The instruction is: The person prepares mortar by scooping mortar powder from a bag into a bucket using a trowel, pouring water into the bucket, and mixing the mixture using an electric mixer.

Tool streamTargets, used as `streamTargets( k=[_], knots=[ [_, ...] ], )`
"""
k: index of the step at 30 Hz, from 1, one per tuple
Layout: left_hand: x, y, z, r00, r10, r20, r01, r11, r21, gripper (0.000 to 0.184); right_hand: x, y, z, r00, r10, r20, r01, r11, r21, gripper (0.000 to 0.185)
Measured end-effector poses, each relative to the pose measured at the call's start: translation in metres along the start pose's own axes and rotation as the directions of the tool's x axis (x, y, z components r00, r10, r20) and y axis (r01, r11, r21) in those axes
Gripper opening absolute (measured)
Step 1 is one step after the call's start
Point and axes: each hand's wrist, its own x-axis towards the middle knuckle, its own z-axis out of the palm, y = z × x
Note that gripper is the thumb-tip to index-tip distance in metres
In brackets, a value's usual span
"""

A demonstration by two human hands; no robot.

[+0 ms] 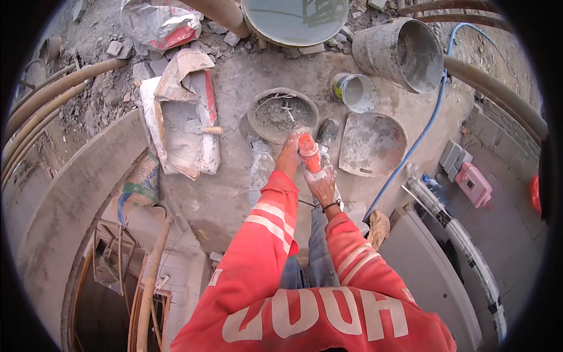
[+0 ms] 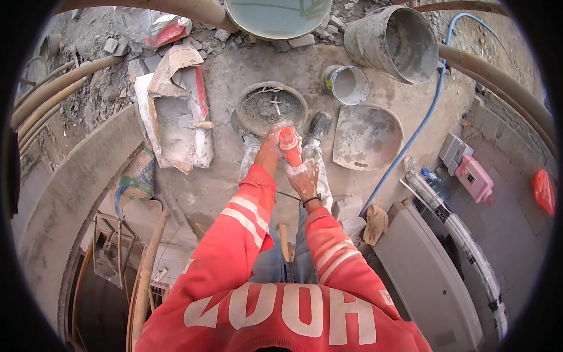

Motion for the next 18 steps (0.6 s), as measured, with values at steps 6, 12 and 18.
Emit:
streamTargets(
  k=[6, 12, 18],
  knots=[
    [-0.009, -0.008, -0.017, 1.0, -0.002, -0.007, 0.002, 1.0, 0.009, 0.032, -0.005, -0.013, -0.006, 0.996, 0.09, -0.007, -0.09, 0.996, 0.022, 0.047],
    [-0.009, -0.006, -0.022, 1.0, 0.011, -0.015, -0.011, 1.0, 0.021, 0.032, -0.006, -0.01, 0.0, 0.999, 0.044, 0.001, -0.044, 0.997, 0.069, 0.05],
    [-0.007, -0.011, -0.026, 0.999, 0.023, -0.039, -0.021, 0.999, 0.043, 0.032, -0.017, 0.012, 0.035, 0.979, -0.077, -0.189, 0.052, 0.99, -0.134, 0.049]
  ],
)
